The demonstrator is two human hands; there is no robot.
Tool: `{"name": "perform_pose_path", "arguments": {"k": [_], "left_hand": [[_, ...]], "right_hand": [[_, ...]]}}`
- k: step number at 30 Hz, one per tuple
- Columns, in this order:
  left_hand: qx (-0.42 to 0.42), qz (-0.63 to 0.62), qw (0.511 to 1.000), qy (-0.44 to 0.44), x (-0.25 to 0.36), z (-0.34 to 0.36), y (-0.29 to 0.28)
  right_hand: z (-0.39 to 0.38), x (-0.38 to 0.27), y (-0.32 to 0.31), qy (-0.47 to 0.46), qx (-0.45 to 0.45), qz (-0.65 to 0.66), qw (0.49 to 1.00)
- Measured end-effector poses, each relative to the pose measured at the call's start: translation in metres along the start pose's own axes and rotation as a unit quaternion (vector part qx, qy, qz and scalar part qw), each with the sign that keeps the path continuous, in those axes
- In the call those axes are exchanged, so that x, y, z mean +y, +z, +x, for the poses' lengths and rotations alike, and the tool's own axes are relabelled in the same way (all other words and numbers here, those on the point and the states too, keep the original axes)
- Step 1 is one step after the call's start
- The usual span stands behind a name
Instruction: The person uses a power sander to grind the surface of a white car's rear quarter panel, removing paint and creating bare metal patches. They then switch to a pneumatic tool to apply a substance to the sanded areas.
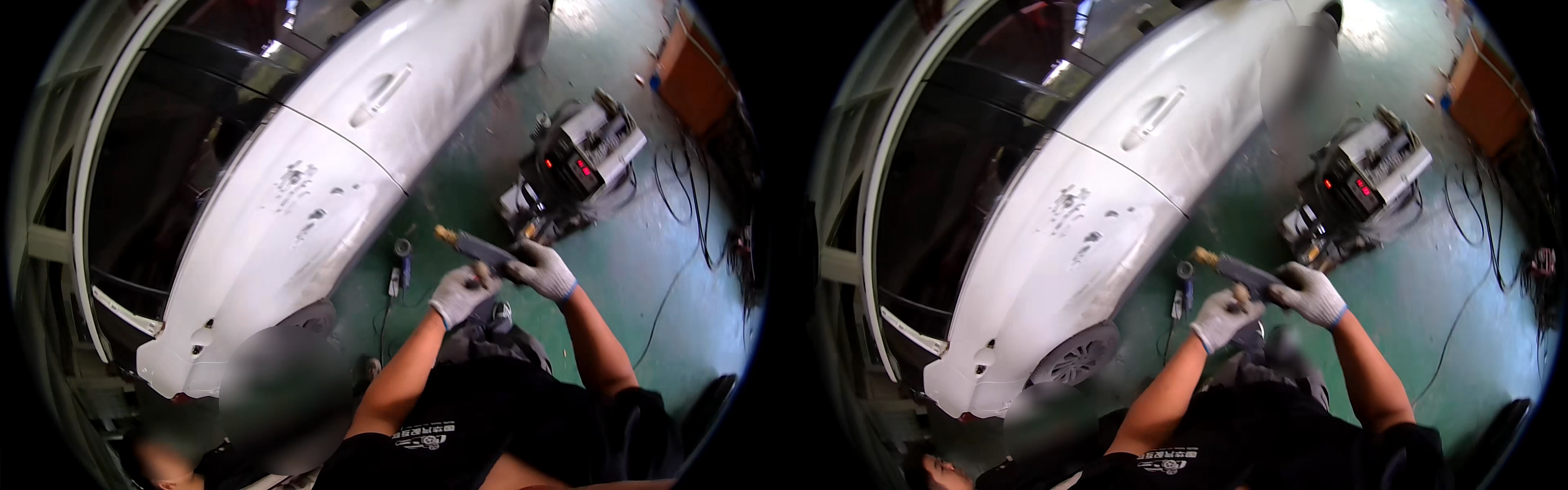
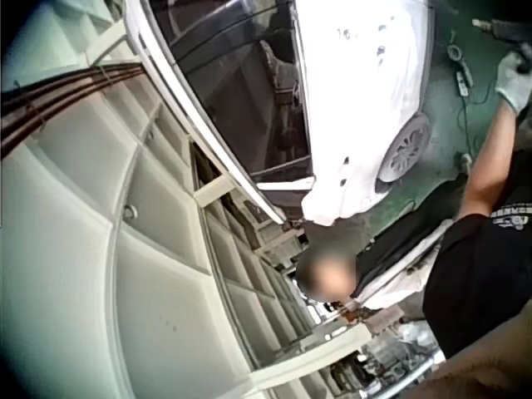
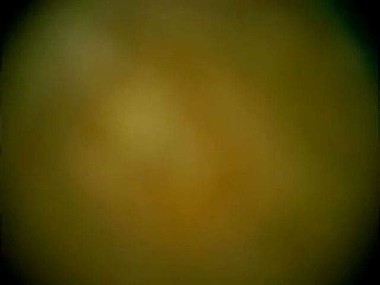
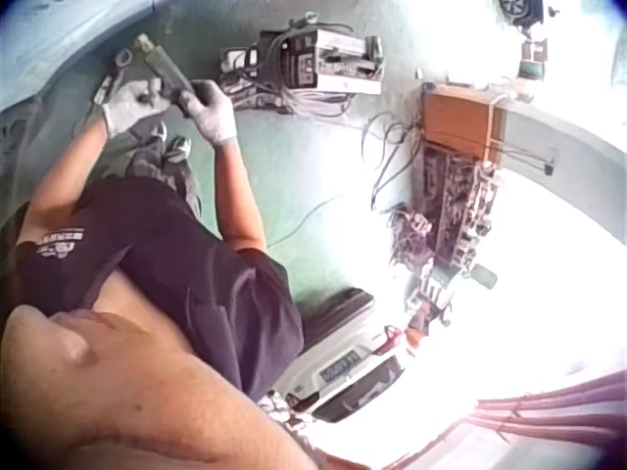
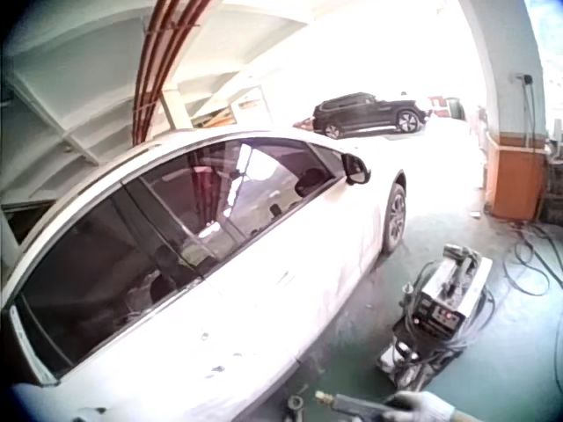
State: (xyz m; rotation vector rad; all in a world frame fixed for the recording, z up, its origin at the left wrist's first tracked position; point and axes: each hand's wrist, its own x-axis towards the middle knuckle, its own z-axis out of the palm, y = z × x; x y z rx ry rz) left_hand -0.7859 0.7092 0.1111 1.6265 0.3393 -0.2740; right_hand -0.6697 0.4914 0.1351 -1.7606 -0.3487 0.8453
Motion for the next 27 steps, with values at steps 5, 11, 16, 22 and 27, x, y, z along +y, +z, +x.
{"name": "perform_pose_path", "arguments": {"k": [5, 11, 16, 22, 27], "left_hand": [[0.135, -0.041, 0.989, -0.038, 0.001, -0.020, 0.011], [0.091, -0.271, 0.947, -0.144, -0.015, -0.026, 0.040], [0.073, -0.645, 0.750, -0.125, -0.025, -0.031, 0.010], [0.248, -0.003, 0.966, -0.074, -0.079, -0.026, -0.103], [0.300, -0.067, 0.949, -0.074, -0.131, 0.038, -0.194]], "right_hand": [[-0.040, 0.071, 0.020, -0.063, 0.062, 0.106, 0.990], [-0.005, 0.132, 0.107, 0.133, -0.104, 0.522, 0.836], [0.015, 0.115, 0.119, 0.072, -0.211, 0.697, 0.682], [0.002, 0.071, 0.085, -0.005, -0.093, 0.733, 0.674], [0.003, 0.066, 0.104, 0.028, -0.031, 0.626, 0.779]]}}
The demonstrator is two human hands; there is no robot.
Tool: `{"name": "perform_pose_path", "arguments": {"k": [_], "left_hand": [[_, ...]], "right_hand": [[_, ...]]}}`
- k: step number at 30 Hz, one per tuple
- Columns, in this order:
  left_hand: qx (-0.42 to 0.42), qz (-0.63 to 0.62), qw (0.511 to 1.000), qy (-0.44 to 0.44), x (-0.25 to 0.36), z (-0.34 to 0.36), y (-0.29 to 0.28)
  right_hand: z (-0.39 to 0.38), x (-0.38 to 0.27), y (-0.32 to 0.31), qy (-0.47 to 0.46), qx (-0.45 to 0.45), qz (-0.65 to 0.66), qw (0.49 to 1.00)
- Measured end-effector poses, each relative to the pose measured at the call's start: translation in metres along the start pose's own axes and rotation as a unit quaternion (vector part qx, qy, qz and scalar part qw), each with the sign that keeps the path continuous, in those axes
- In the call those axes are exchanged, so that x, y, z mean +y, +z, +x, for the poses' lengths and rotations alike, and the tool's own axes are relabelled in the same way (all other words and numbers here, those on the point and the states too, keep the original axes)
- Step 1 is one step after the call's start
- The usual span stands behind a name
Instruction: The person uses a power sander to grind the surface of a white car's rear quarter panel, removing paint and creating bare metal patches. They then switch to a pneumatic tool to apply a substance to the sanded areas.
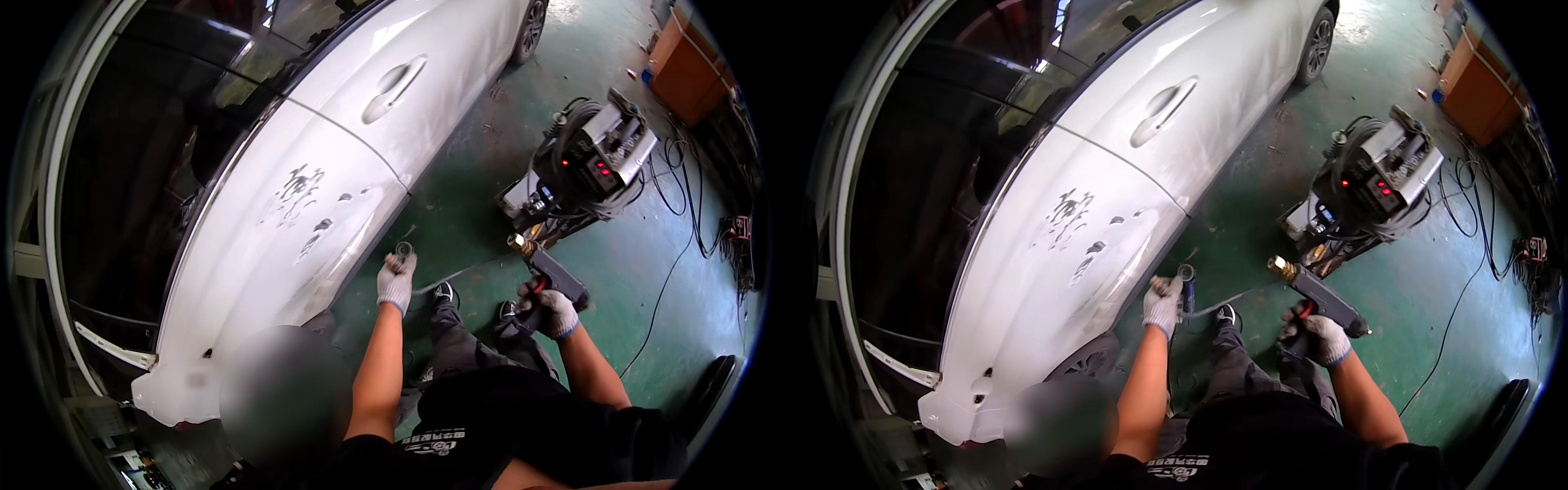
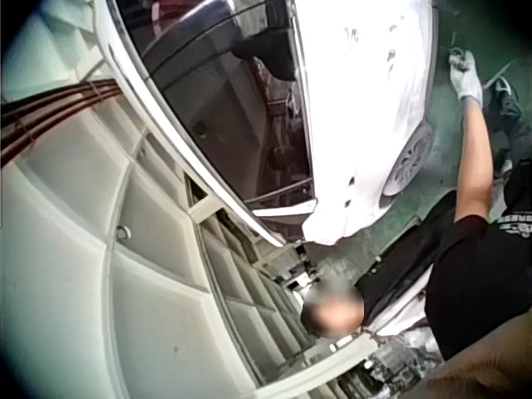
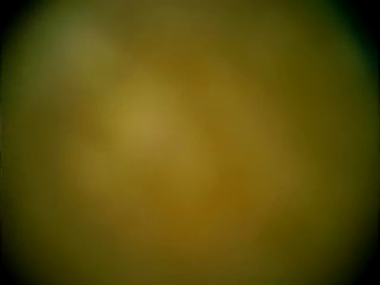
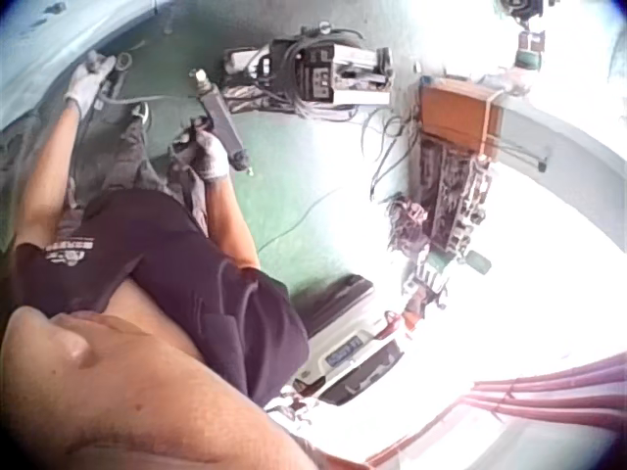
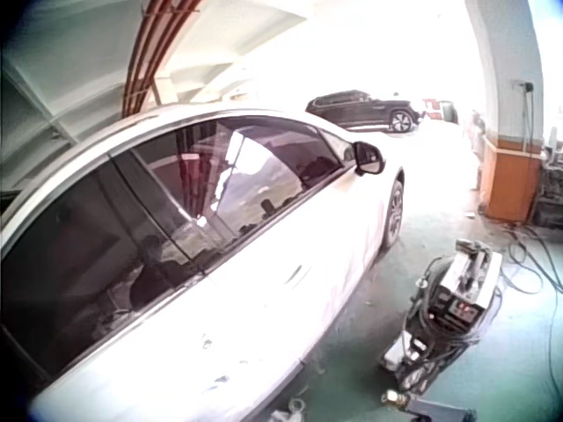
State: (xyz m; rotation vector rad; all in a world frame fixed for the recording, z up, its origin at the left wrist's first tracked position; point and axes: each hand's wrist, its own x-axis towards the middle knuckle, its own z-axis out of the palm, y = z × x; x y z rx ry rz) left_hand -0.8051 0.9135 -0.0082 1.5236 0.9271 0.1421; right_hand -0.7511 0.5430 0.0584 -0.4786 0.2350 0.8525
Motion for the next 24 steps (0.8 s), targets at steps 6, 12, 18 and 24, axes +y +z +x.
{"name": "perform_pose_path", "arguments": {"k": [6, 12, 18, 24], "left_hand": [[-0.036, -0.092, 0.992, 0.082, -0.008, 0.147, 0.000], [-0.081, -0.319, 0.944, -0.008, -0.039, 0.248, 0.010], [-0.023, -0.115, 0.988, 0.097, -0.077, 0.283, 0.013], [-0.048, -0.492, 0.866, -0.079, -0.098, 0.304, 0.021]], "right_hand": [[0.044, 0.045, 0.053, 0.021, 0.148, -0.163, 0.975], [0.099, 0.067, 0.099, 0.013, 0.182, -0.218, 0.959], [0.130, 0.080, 0.108, -0.018, 0.189, -0.166, 0.968], [0.162, 0.097, 0.112, 0.007, 0.231, -0.219, 0.948]]}}
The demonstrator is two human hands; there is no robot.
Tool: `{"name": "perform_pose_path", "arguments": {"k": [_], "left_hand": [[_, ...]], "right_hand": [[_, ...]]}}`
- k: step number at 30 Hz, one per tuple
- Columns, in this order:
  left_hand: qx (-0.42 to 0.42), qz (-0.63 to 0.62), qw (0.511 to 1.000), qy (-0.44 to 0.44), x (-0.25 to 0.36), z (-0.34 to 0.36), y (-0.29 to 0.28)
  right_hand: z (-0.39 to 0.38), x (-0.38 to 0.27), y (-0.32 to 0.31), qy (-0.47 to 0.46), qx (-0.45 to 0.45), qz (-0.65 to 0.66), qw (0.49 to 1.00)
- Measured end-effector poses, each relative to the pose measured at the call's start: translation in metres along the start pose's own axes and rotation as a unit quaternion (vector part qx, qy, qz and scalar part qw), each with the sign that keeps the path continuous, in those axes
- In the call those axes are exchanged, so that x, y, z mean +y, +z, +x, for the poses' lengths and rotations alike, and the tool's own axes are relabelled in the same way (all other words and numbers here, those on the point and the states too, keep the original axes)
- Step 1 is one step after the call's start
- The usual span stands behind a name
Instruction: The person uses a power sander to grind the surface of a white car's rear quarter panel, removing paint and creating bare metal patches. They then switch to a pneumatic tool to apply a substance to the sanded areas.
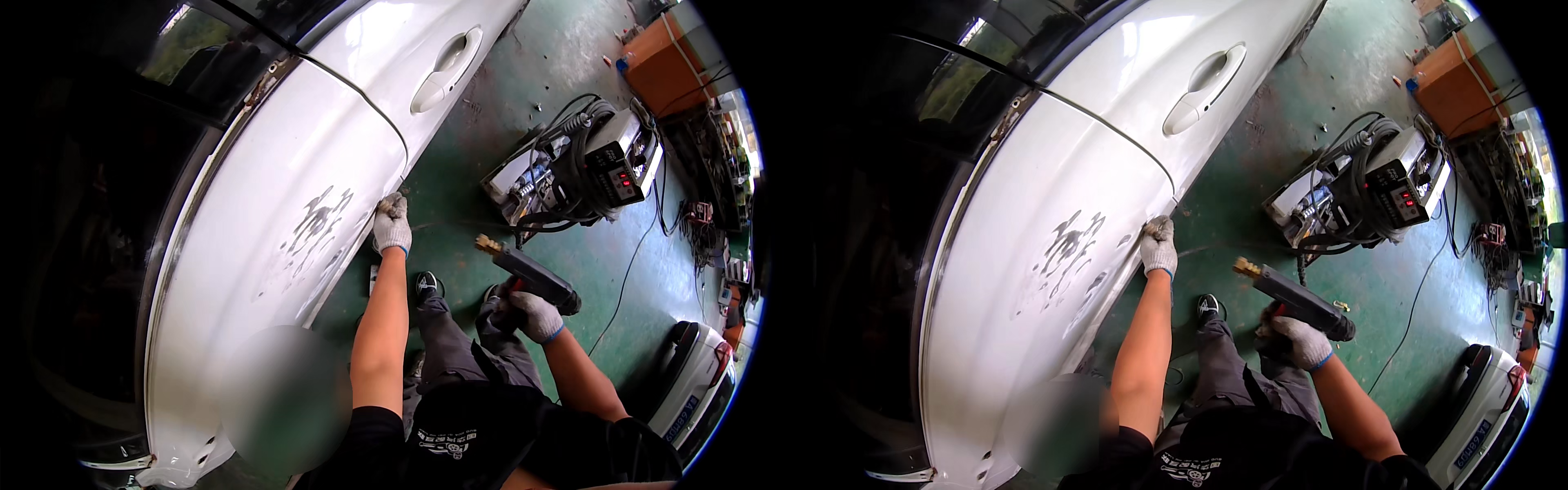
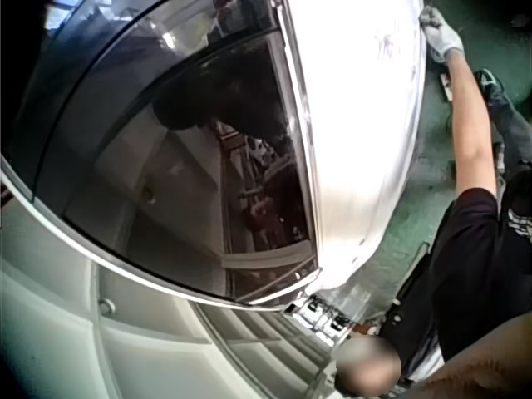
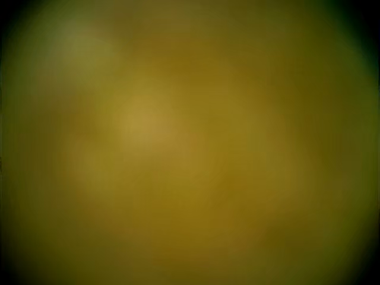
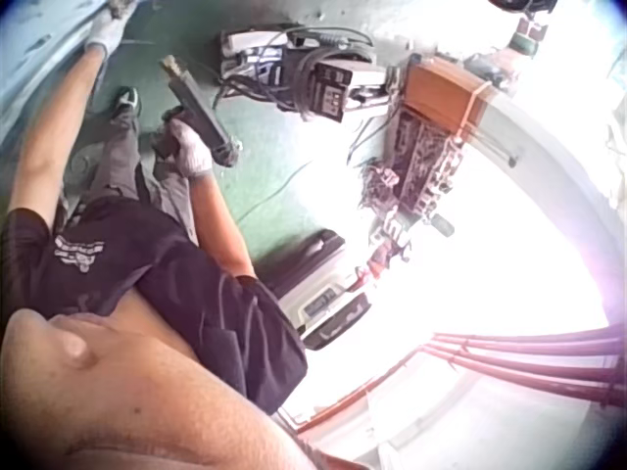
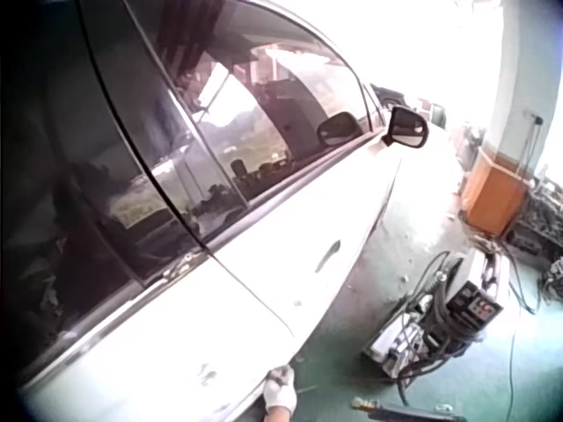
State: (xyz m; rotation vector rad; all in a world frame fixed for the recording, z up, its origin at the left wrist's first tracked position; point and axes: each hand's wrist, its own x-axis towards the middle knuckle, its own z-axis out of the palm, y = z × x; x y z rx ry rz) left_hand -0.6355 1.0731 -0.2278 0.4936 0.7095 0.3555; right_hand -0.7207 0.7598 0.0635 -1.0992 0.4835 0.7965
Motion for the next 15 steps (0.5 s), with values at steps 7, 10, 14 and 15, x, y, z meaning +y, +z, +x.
{"name": "perform_pose_path", "arguments": {"k": [7, 10, 14, 15], "left_hand": [[-0.009, -0.216, 0.970, -0.109, -0.010, 0.022, -0.024], [-0.156, -0.280, 0.935, -0.152, -0.007, 0.035, -0.037], [-0.097, 0.399, 0.901, 0.140, -0.008, 0.020, -0.033], [-0.090, 0.423, 0.891, 0.134, -0.008, 0.014, -0.028]], "right_hand": [[0.081, 0.037, 0.073, -0.008, -0.056, -0.249, 0.967], [0.113, 0.048, 0.100, -0.022, -0.084, -0.333, 0.939], [0.131, 0.046, 0.115, 0.003, -0.068, -0.354, 0.933], [0.132, 0.044, 0.116, 0.012, -0.071, -0.360, 0.930]]}}
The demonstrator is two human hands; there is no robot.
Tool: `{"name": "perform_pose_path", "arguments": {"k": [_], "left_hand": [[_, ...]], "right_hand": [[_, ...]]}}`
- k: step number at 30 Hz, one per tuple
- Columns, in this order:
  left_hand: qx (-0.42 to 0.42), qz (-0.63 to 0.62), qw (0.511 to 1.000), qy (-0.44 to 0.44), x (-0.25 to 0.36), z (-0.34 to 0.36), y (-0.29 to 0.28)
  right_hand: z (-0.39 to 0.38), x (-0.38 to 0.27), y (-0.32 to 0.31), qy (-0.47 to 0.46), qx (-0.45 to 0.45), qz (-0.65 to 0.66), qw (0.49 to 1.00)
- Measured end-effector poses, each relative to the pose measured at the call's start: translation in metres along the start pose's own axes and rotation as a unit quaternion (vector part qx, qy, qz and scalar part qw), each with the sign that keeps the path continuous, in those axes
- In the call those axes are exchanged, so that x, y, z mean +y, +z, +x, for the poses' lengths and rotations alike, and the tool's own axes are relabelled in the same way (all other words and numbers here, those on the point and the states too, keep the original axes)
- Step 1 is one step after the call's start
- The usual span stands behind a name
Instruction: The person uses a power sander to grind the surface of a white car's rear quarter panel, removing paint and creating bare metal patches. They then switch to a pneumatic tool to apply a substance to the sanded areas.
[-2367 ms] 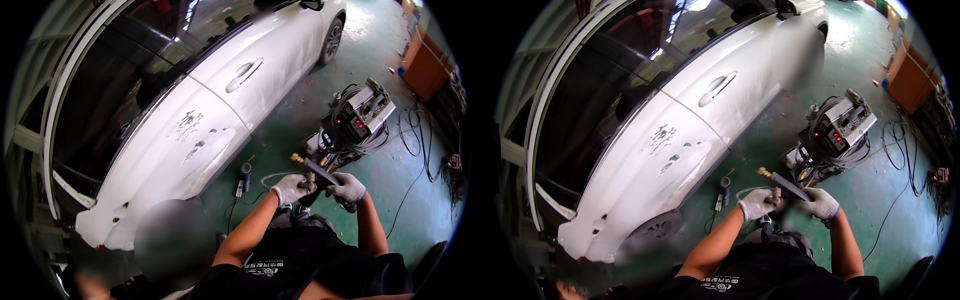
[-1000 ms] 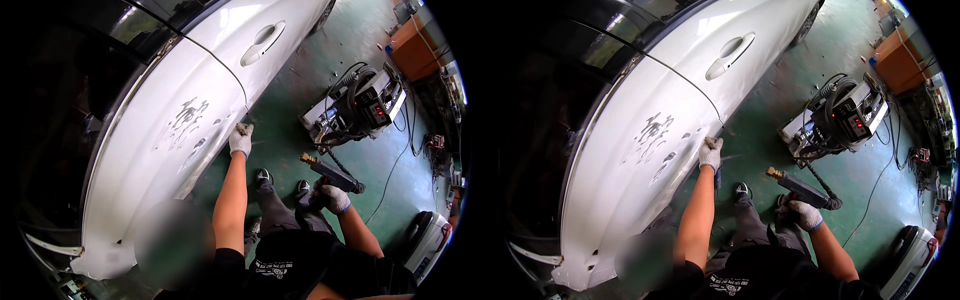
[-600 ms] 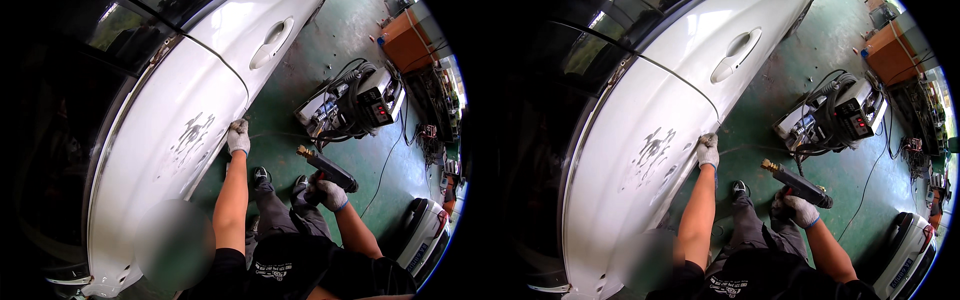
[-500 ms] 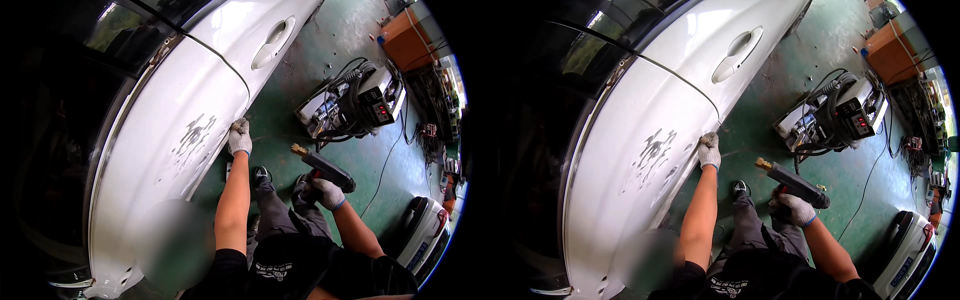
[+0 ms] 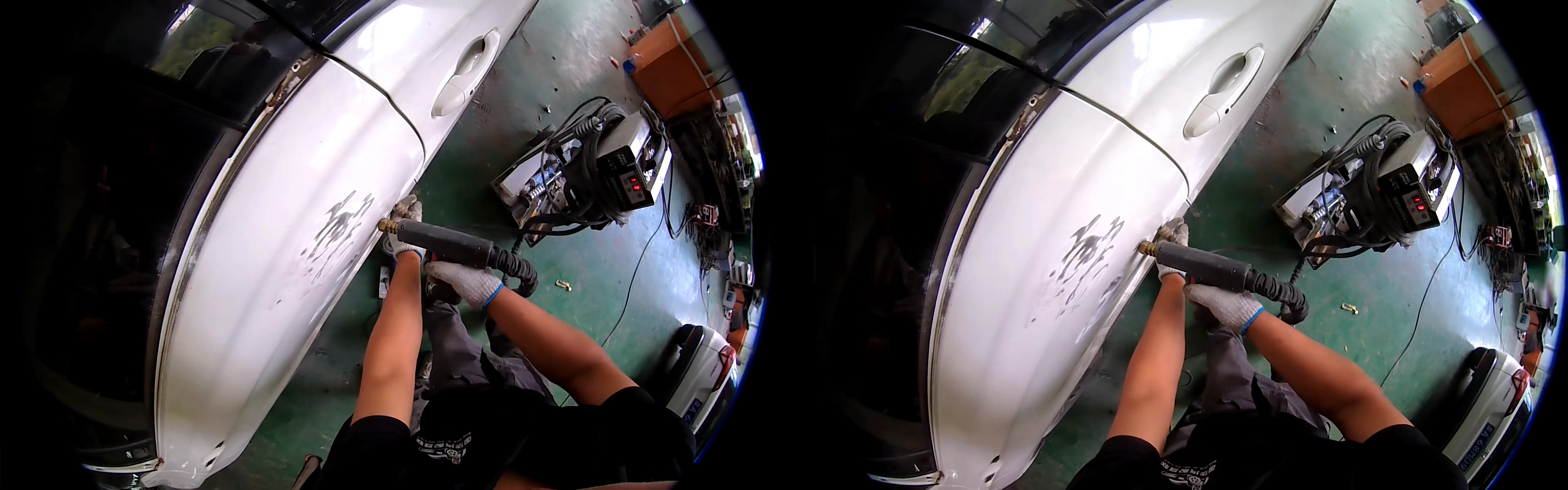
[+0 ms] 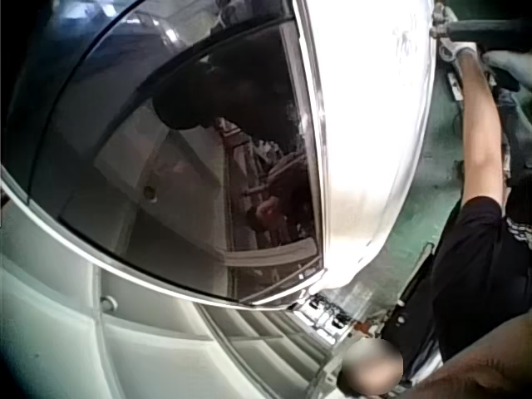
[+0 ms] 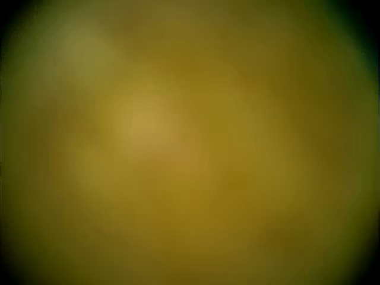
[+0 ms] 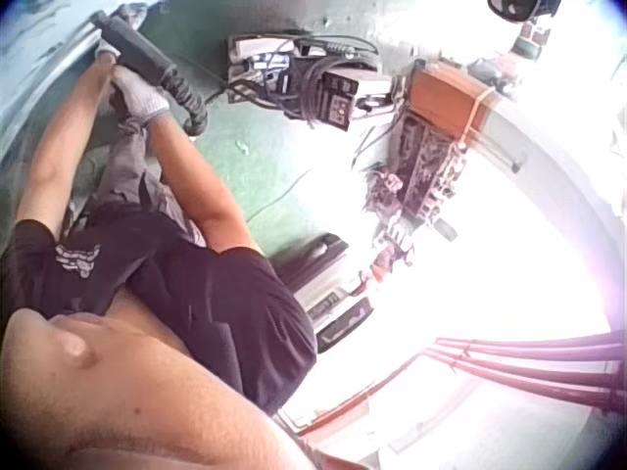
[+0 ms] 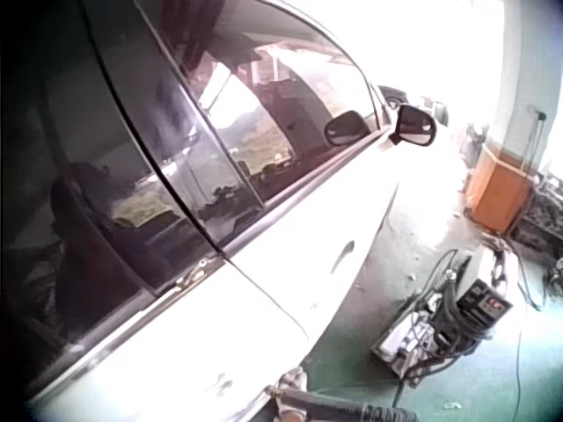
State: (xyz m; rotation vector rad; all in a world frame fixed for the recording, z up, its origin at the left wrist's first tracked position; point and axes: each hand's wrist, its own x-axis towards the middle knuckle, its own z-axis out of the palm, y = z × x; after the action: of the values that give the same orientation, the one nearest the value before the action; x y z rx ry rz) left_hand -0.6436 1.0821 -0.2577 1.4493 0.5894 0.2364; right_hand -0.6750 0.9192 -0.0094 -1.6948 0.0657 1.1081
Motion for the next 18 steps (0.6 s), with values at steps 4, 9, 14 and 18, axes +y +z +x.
{"name": "perform_pose_path", "arguments": {"k": [4, 9, 14, 18], "left_hand": [[0.028, -0.042, 0.999, 0.019, 0.027, -0.009, 0.011], [0.136, -0.544, 0.792, -0.243, 0.038, 0.006, 0.008], [0.082, -0.588, 0.751, -0.289, 0.064, -0.006, 0.000], [0.054, -0.203, 0.973, -0.098, 0.119, -0.059, -0.001]], "right_hand": [[-0.004, 0.000, 0.003, -0.020, 0.005, 0.002, 1.000], [-0.009, 0.002, 0.010, 0.017, 0.003, 0.116, 0.993], [-0.039, 0.008, -0.018, -0.010, -0.004, 0.123, 0.992], [-0.097, 0.046, -0.069, 0.112, 0.075, 0.244, 0.960]]}}
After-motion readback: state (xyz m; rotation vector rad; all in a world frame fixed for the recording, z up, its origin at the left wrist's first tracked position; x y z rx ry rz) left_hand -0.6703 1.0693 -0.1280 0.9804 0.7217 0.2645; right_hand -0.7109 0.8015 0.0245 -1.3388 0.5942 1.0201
